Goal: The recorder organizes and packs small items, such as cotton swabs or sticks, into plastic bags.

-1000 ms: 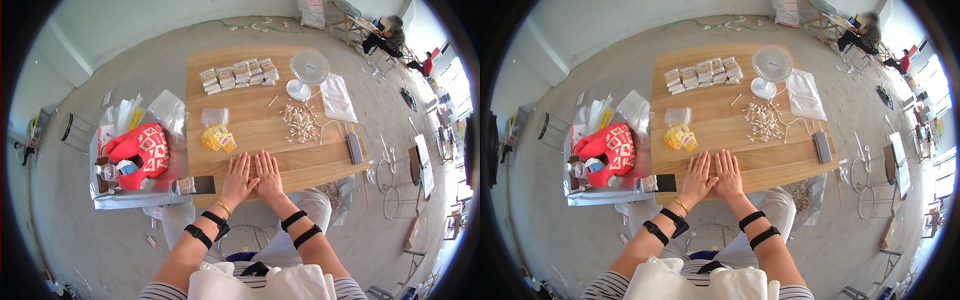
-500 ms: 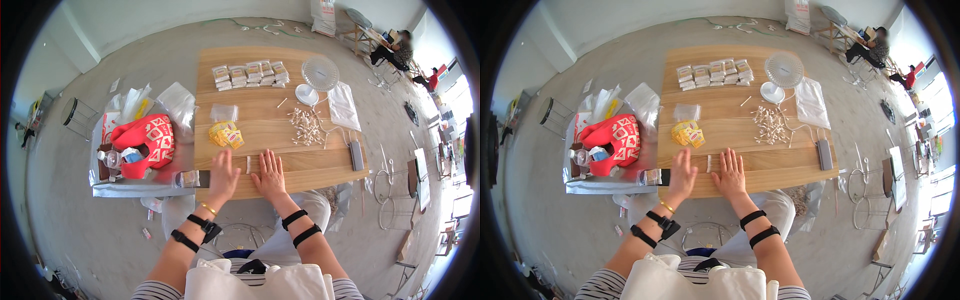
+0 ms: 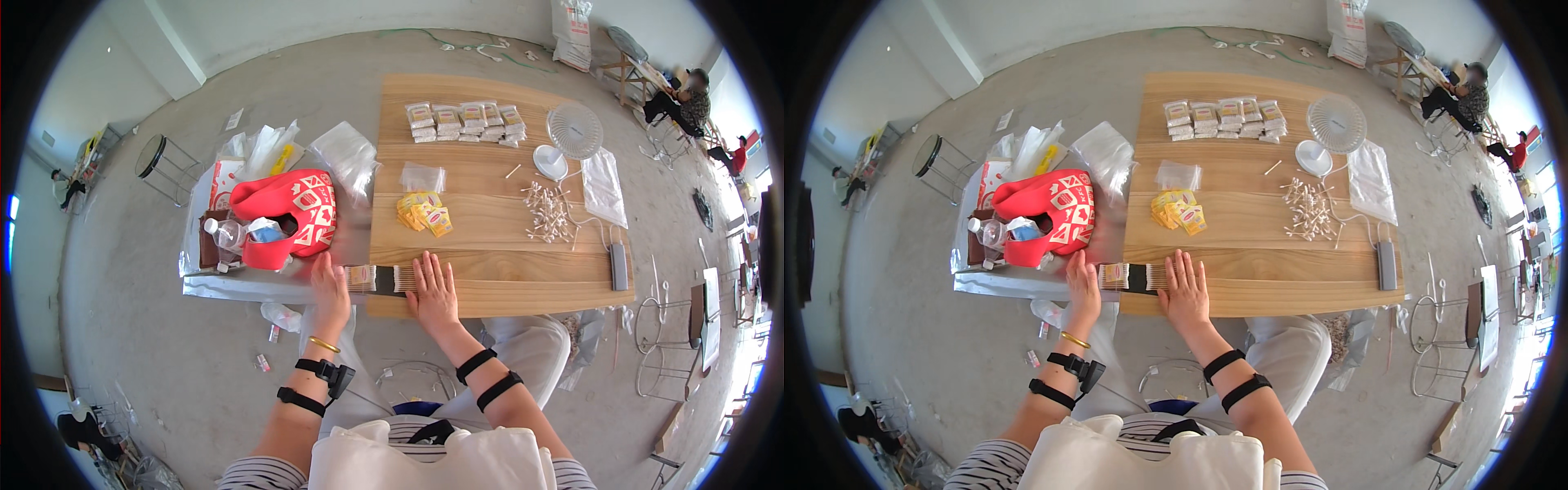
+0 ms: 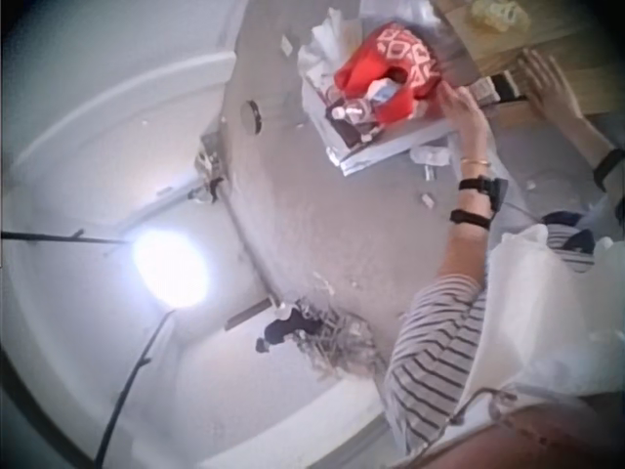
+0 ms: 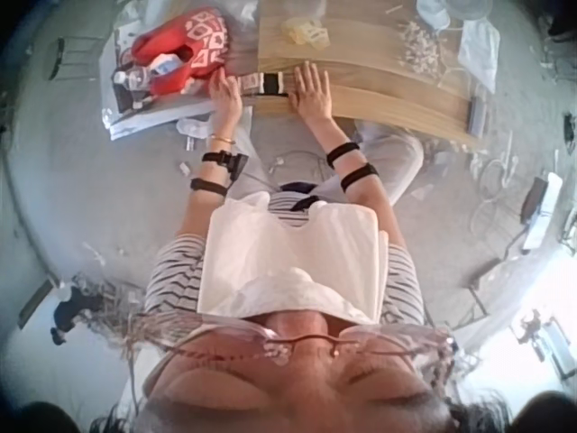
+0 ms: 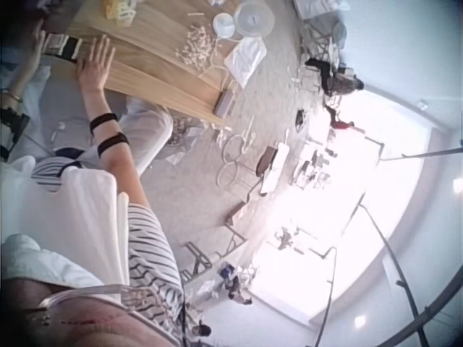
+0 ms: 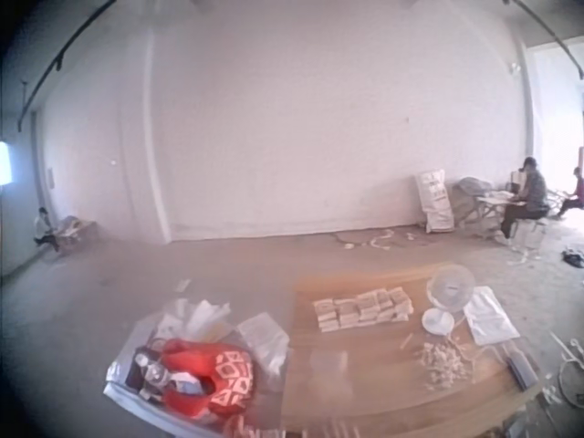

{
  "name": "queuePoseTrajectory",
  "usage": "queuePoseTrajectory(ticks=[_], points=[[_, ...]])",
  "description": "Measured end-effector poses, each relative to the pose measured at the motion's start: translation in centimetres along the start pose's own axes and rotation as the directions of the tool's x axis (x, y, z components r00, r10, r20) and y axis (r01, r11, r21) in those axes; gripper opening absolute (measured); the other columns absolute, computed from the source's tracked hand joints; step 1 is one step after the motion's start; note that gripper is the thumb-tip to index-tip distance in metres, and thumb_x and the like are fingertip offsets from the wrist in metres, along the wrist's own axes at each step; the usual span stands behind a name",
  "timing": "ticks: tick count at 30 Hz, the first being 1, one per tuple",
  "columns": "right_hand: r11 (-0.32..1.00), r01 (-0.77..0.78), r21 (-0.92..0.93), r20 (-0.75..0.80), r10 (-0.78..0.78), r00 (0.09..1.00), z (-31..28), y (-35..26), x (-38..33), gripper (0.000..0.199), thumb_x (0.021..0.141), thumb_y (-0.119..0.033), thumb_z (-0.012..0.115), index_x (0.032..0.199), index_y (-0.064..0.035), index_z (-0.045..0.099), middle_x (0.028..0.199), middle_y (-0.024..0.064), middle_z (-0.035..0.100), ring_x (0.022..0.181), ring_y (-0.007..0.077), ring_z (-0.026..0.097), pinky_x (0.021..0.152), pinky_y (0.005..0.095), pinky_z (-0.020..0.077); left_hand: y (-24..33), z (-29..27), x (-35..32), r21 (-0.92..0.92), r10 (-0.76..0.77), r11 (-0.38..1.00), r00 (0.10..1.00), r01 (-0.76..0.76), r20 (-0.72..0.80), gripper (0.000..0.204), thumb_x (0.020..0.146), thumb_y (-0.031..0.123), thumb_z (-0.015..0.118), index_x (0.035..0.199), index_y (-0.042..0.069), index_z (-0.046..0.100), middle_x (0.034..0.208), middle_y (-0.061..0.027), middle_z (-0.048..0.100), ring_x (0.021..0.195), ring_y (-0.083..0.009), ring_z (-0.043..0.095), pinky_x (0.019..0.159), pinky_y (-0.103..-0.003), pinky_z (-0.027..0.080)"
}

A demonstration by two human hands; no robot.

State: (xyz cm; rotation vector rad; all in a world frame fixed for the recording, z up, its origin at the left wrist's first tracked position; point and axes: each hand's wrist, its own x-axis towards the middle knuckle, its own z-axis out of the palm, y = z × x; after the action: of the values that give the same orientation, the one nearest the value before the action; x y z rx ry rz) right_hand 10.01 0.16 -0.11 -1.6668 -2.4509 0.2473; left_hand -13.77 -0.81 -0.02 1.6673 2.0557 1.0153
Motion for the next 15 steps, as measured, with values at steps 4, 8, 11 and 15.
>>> queuePoseTrajectory(ticks=[4,8,11,15], points=[[0.999,-0.027,-0.027,0.012,0.027,1.0,0.0,0.3,-0.1,0.075,0.098,-0.042,0.049,0.159,-0.0072,0.022,0.167,0.0125,0.015,0.155,0.0263,0.01,0.125,0.05,0.0053,4.1,0.3,-1.1,0.082,0.202,0.974,0.976,-0.209,0.085,0.059,0.107,0.037,0.039,0.148,-0.004,0.036,0.151,-0.0247,0.036,0.14,-0.0413,0.035,0.118,-0.054,0.023],[1.0,-0.008,-0.011,0.017,0.008,1.0,-0.2,-0.3,0.1,0.073,0.1,-0.041,0.047,0.159,-0.0074,0.022,0.167,0.0126,0.014,0.155,0.0263,0.01,0.125,0.05,0.0051,6.0,2.1,-3.4,0.18,0.44,0.835,0.827,-0.521,0.35,0.067,0.105,0.047,0.038,0.151,-0.002,0.034,0.158,-0.0181,0.033,0.148,-0.0352,0.028,0.121,-0.057,0.014],[0.999,-0.011,-0.031,0.058,0.013,0.998,-0.2,0.2,0.0,0.072,0.101,-0.041,0.044,0.16,-0.0075,0.02,0.168,0.0126,0.012,0.156,0.026,0.008,0.125,0.0496,0.0042,6.8,3.9,-4.1,0.203,0.426,0.823,0.813,-0.53,0.397,0.075,0.103,0.055,0.035,0.154,0.0,0.031,0.162,-0.0156,0.028,0.152,-0.0305,0.022,0.123,-0.056,0.01],[0.984,0.017,0.177,0.001,-0.017,1.0,-0.6,2.0,0.8,0.057,0.099,-0.033,0.05,0.15,-0.0087,0.039,0.16,0.0138,0.029,0.149,0.0297,0.024,0.122,0.05,0.017,6.6,4.8,-4.0,0.233,0.372,0.838,0.829,-0.493,0.417,0.078,0.102,0.058,0.033,0.156,0.002,0.027,0.165,-0.0128,0.023,0.153,-0.0264,0.018,0.123,-0.055,0.009]])
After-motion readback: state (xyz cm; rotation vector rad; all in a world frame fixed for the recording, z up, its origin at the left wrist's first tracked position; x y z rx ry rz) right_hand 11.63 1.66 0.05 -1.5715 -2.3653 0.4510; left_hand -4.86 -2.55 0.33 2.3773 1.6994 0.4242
